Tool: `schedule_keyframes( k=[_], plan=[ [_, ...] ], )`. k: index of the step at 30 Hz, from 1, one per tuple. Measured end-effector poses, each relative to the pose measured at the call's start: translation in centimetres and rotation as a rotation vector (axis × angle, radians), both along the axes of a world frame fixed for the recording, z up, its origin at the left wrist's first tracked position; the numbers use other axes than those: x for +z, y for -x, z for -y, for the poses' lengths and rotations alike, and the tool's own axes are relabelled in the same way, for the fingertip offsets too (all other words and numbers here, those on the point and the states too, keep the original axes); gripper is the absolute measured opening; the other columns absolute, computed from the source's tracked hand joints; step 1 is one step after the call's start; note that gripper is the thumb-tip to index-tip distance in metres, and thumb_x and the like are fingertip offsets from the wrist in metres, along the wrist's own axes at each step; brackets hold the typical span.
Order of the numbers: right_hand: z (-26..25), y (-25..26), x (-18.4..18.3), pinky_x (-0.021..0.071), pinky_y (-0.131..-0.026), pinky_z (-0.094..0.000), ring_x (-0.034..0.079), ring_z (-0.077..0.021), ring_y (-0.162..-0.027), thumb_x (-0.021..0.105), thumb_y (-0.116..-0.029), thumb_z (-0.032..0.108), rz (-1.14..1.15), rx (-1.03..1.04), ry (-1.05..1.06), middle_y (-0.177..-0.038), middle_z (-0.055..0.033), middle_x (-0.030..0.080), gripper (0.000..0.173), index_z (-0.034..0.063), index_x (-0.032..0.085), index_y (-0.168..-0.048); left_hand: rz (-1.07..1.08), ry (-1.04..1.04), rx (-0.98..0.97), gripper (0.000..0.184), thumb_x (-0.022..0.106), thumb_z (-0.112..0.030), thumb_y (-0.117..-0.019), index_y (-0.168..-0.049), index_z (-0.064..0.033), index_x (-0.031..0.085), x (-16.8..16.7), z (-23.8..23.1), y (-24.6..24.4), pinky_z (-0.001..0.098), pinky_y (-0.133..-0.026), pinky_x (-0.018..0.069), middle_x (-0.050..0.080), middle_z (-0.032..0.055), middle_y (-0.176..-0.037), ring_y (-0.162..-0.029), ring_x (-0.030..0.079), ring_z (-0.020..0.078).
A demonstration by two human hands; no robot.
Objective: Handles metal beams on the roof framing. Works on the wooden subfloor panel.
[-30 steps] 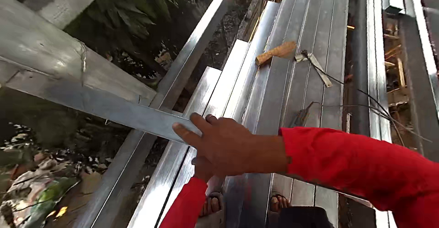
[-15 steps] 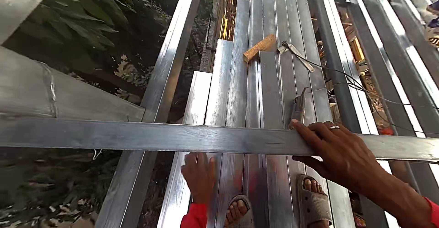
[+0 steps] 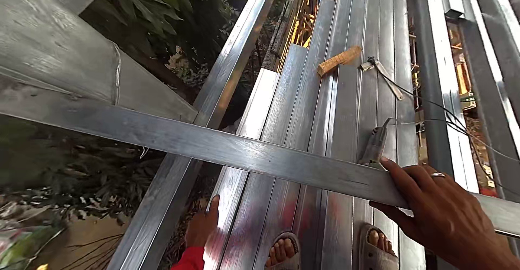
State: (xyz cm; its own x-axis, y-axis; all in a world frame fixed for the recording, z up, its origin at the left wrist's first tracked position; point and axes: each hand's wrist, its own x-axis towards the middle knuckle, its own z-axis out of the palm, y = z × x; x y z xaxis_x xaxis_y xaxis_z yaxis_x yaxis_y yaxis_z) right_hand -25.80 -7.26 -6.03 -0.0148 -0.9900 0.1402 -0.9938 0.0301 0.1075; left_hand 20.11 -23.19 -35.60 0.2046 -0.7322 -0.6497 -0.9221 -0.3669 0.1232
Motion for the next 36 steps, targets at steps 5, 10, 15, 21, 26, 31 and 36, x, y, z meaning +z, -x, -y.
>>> schedule_keyframes(
  k=[5, 10, 15, 21, 26, 31, 36],
  plan=[
    [0.0, 0.0, 0.0, 0.0509, -0.063, -0.0486, 0.065, -0.0373, -0.078, 0.048, -0.0969, 0.07, -0.005, 0.012, 0.023, -0.093, -0.0177, 0.065, 0.077, 0.0134, 0.053, -0.148, -0.023, 0.05, -0.007, 0.103, 0.019, -0.086, -0.0926, -0.112, 0.0005, 0.072, 0.7, 5.1, 5.6, 0.0684, -0.093, 0.0507, 0.07, 0.0292, -0.113, -0.113, 0.067, 0.0458],
    [0.0, 0.0, -0.1, 0.0504, -0.063, -0.0475, 0.064, -0.0365, -0.078, 0.046, -0.0971, 0.07, -0.018, 0.013, 0.021, -0.094, -0.0171, 0.065, 0.077, 0.0141, 0.052, -0.15, -0.022, 0.059, -0.02, 0.082, 0.03, -0.07, -0.1022, -0.12, -0.0001, 0.069, 1.4, 9.4, 10.4, 0.0649, -0.096, 0.0498, 0.066, 0.0273, -0.125, -0.121, 0.063, 0.0431],
    [0.0, -0.2, -0.1, 0.0493, -0.063, -0.0462, 0.064, -0.0353, -0.077, 0.045, -0.0977, 0.071, -0.019, 0.021, 0.028, -0.093, -0.0163, 0.065, 0.077, 0.0135, 0.053, -0.149, -0.041, 0.067, -0.069, 0.062, 0.042, -0.05, -0.1067, -0.135, 0.0024, 0.06, 2.6, 10.9, 13.0, 0.0601, -0.107, 0.0445, 0.06, 0.0266, -0.139, -0.132, 0.056, 0.0409],
    [0.0, -0.2, -0.1, 0.0488, -0.062, -0.0462, 0.063, -0.0356, -0.076, 0.044, -0.0974, 0.071, -0.028, 0.02, 0.02, -0.093, -0.0165, 0.064, 0.078, 0.0134, 0.052, -0.15, -0.07, 0.1, -0.004, 0.058, 0.046, -0.05, -0.1036, -0.135, -0.0043, 0.062, 1.2, 12.0, 13.4, 0.0599, -0.102, 0.0482, 0.064, 0.0214, -0.135, -0.127, 0.061, 0.0371],
    [0.0, -0.3, -0.1, 0.0487, -0.063, -0.0462, 0.063, -0.0359, -0.077, 0.045, -0.0978, 0.07, -0.027, 0.02, 0.029, -0.093, -0.0162, 0.064, 0.077, 0.0132, 0.052, -0.15, -0.092, 0.077, 0.017, 0.059, 0.046, -0.05, -0.1045, -0.134, -0.002, 0.061, 3.2, 11.9, 13.8, 0.0607, -0.102, 0.0469, 0.063, 0.0239, -0.134, -0.127, 0.06, 0.0388],
    [0.0, -0.4, -0.1, 0.0489, -0.063, -0.0463, 0.064, -0.0357, -0.078, 0.046, -0.0976, 0.069, -0.021, 0.017, 0.029, -0.094, -0.0167, 0.064, 0.076, 0.0135, 0.053, -0.149, -0.052, 0.08, -0.06, 0.066, 0.042, -0.057, -0.1049, -0.14, -0.0028, 0.058, 1.4, 12.2, 13.3, 0.0611, -0.104, 0.0459, 0.061, 0.0237, -0.138, -0.131, 0.057, 0.0392],
    [-0.1, -0.3, -0.1, 0.0485, -0.062, -0.0468, 0.063, -0.0365, -0.077, 0.045, -0.0971, 0.071, -0.024, 0.012, 0.018, -0.093, -0.0169, 0.064, 0.078, 0.0137, 0.052, -0.15, -0.059, 0.074, -0.038, 0.066, 0.042, -0.056, -0.1045, -0.139, -0.0028, 0.058, 0.9, 12.5, 13.3, 0.0614, -0.104, 0.0457, 0.06, 0.0241, -0.138, -0.13, 0.058, 0.0391]
  ],
)
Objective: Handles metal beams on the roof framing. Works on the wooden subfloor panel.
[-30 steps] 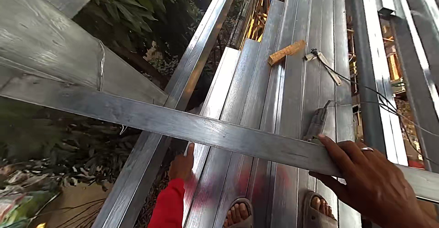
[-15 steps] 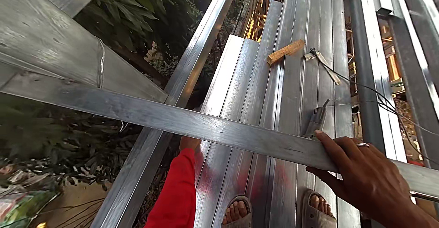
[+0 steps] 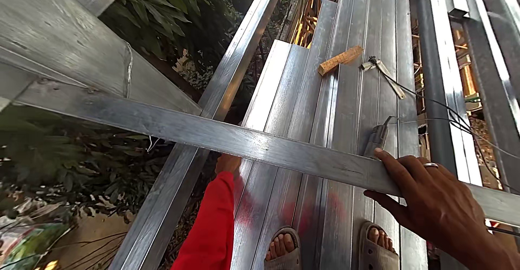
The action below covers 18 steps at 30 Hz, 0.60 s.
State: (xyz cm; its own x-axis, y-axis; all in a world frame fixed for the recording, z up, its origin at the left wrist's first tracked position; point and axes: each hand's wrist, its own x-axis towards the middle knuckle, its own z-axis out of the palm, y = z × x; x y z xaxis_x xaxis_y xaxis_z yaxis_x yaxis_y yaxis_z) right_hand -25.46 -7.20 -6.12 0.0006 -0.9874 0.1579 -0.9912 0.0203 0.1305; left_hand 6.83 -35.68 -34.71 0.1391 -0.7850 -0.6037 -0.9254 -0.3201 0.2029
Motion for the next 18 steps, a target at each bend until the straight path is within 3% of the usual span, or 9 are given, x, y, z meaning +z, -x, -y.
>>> schedule_keyframes(
  k=[9, 14, 16, 18],
  plan=[
    [0.0, 0.0, 0.1, 0.0496, -0.065, -0.0472, 0.064, -0.0365, -0.079, 0.044, -0.0975, 0.071, -0.001, 0.001, -0.003, -0.095, -0.0174, 0.065, 0.079, 0.0135, 0.052, -0.15, -0.012, -0.029, 0.033, 0.064, 0.04, -0.056, -0.1052, -0.132, -0.0026, 0.063, 1.7, 0.0, 0.6, 0.0602, -0.102, 0.0471, 0.063, 0.0232, -0.134, -0.128, 0.06, 0.0376],
    [-0.2, -0.1, 0.3, 0.0499, -0.064, -0.0475, 0.065, -0.0371, -0.079, 0.045, -0.0969, 0.071, -0.006, -0.021, -0.008, -0.096, -0.0184, 0.065, 0.079, 0.0126, 0.053, -0.149, 0.01, -0.003, -0.038, 0.062, 0.042, -0.055, -0.1051, -0.138, -0.0049, 0.06, 1.4, 0.2, 1.3, 0.0601, -0.102, 0.0472, 0.063, 0.0221, -0.136, -0.128, 0.06, 0.0371],
    [-0.2, -0.2, 0.4, 0.0495, -0.062, -0.0503, 0.065, -0.0399, -0.078, 0.046, -0.0964, 0.071, 0.0, -0.021, -0.009, -0.098, -0.0214, 0.066, 0.08, 0.0115, 0.053, -0.149, -0.04, 0.039, -0.012, 0.059, 0.048, -0.053, -0.1032, -0.134, -0.0056, 0.063, 0.5, 0.0, 1.0, 0.0638, -0.098, 0.0474, 0.065, 0.0244, -0.129, -0.123, 0.062, 0.041],
    [0.0, -0.2, 0.5, 0.0494, -0.061, -0.0538, 0.065, -0.0438, -0.078, 0.047, -0.0968, 0.069, 0.017, -0.006, -0.013, -0.099, -0.0248, 0.066, 0.08, 0.0096, 0.052, -0.15, -0.073, 0.212, 0.042, 0.064, 0.048, -0.065, -0.0994, -0.127, -0.0104, 0.065, -1.8, -0.6, -0.1, 0.0675, -0.088, 0.05, 0.07, 0.0231, -0.115, -0.11, 0.067, 0.0433]
  ],
)
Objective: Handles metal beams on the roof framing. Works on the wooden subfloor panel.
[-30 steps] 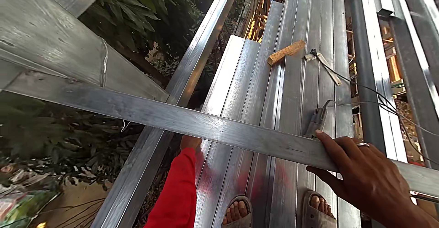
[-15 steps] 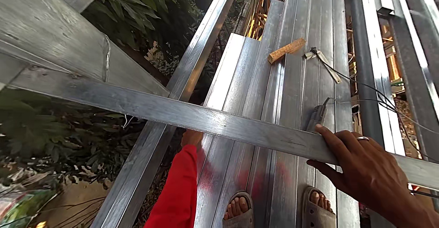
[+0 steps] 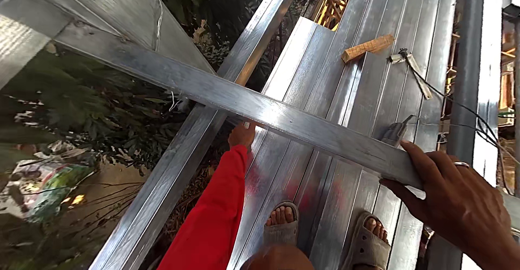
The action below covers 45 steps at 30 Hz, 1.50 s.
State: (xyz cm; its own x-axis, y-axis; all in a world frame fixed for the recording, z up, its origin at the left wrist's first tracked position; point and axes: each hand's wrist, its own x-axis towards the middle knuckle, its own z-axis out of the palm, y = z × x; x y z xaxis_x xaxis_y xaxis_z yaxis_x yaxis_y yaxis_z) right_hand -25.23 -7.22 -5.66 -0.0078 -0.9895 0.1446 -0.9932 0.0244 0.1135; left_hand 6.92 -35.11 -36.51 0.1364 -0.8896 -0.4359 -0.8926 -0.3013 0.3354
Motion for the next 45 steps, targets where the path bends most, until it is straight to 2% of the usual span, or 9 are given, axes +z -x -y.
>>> schedule_keyframes(
  k=[7, 11, 13, 23, 28, 31, 35, 41, 45],
  plan=[
    [0.2, -0.3, 0.4, 0.0519, -0.068, -0.0486, 0.064, -0.0355, -0.081, 0.053, -0.0955, 0.068, 0.011, -0.006, -0.027, -0.094, -0.0172, 0.064, 0.08, 0.0088, 0.053, -0.149, -0.34, 0.549, -0.602, 0.087, 0.054, -0.068, -0.0937, -0.149, -0.0002, 0.051, 3.4, -15.9, 7.0, 0.0716, -0.119, 0.0213, 0.041, 0.0318, -0.155, -0.148, 0.032, 0.0497],
    [0.3, -0.3, 0.5, 0.0521, -0.069, -0.0461, 0.064, -0.0328, -0.081, 0.053, -0.0952, 0.069, 0.007, -0.011, -0.048, -0.095, -0.0152, 0.064, 0.08, 0.0129, 0.051, -0.152, -0.607, 0.54, -1.333, 0.072, 0.046, -0.069, -0.0977, -0.156, -0.0269, 0.045, 3.3, -30.2, 10.9, 0.0663, -0.124, 0.0153, 0.036, 0.008, -0.165, -0.156, 0.025, 0.0304],
    [0.2, -0.3, 0.5, 0.0525, -0.07, -0.0459, 0.064, -0.0325, -0.083, 0.052, -0.0952, 0.07, 0.014, -0.021, -0.046, -0.097, -0.0147, 0.065, 0.08, 0.0146, 0.05, -0.153, -0.551, 0.397, -1.512, 0.072, 0.051, -0.066, -0.0971, -0.157, -0.0266, 0.044, 2.5, -32.0, 11.4, 0.0686, -0.124, 0.0101, 0.032, 0.0042, -0.168, -0.158, 0.02, 0.0277],
    [0.3, -0.6, 0.8, 0.0529, -0.077, -0.0507, 0.065, -0.035, -0.095, 0.06, -0.0927, 0.067, 0.118, -0.057, -0.075, -0.106, -0.015, 0.065, 0.079, 0.0192, 0.047, -0.154, -0.289, 0.014, -1.567, 0.074, 0.048, -0.064, -0.0999, -0.16, -0.0211, 0.039, 7.1, -27.1, 10.0, 0.067, -0.124, 0.0104, 0.023, 0.0067, -0.171, -0.159, 0.014, 0.0303],
    [0.1, -0.1, 1.0, 0.0526, -0.083, -0.0544, 0.064, -0.0364, -0.105, 0.064, -0.0933, 0.062, 0.234, -0.037, -0.09, -0.12, -0.0176, 0.064, 0.076, 0.0196, 0.046, -0.154, -0.399, -0.208, -1.409, 0.064, 0.056, -0.054, -0.1014, -0.147, -0.0096, 0.056, 19.6, -19.7, 9.8, 0.0523, -0.112, 0.047, 0.061, 0.0119, -0.144, -0.131, 0.06, 0.0259],
    [-0.2, 0.9, 0.7, 0.0535, -0.085, -0.0523, 0.062, -0.0348, -0.113, 0.063, -0.0938, 0.061, 0.286, 0.059, -0.007, -0.126, -0.0155, 0.062, 0.071, 0.018, 0.052, -0.15, -0.692, -0.08, -1.525, 0.052, 0.055, -0.052, -0.1031, -0.133, -0.0119, 0.068, 29.8, -17.6, 10.0, 0.0402, -0.1, 0.0579, 0.071, 0.0033, -0.128, -0.114, 0.069, 0.0153],
    [-2.6, 3.0, 0.9, 0.0509, -0.091, -0.0519, 0.058, -0.0337, -0.121, 0.061, -0.0966, 0.057, 0.343, 0.062, 0.111, -0.13, -0.0141, 0.061, 0.062, 0.0176, 0.058, -0.144, -1.037, 0.185, -1.352, 0.049, 0.049, -0.048, -0.1067, -0.128, -0.0079, 0.069, 38.2, -15.5, 13.1, 0.0412, -0.083, 0.0654, 0.077, 0.0075, -0.106, -0.092, 0.076, 0.0237],
    [-9.4, 6.6, 4.4, 0.0515, -0.094, -0.0514, 0.062, -0.0316, -0.115, 0.058, -0.1024, 0.047, 0.359, -0.086, 0.143, -0.119, -0.0124, 0.066, 0.045, 0.0144, 0.068, -0.132, -0.439, 0.128, -1.2, 0.067, 0.032, -0.062, -0.1068, -0.134, -0.0087, 0.063, 36.8, -12.3, 22.5, 0.0573, -0.089, 0.058, 0.073, 0.0149, -0.116, -0.103, 0.073, 0.0318],
    [-14.1, 6.3, 8.6, 0.0543, -0.086, -0.0514, 0.067, -0.0302, -0.103, 0.06, -0.1033, 0.041, 0.302, -0.118, -0.058, -0.116, -0.0125, 0.068, 0.039, 0.0129, 0.069, -0.13, -0.067, 0.074, -1.296, 0.088, 0.018, -0.07, -0.1039, -0.115, 0.0016, 0.069, 34.1, -14.1, 25.0, 0.0712, -0.094, 0.0443, 0.067, 0.0304, -0.112, -0.111, 0.064, 0.0468]
  ],
)
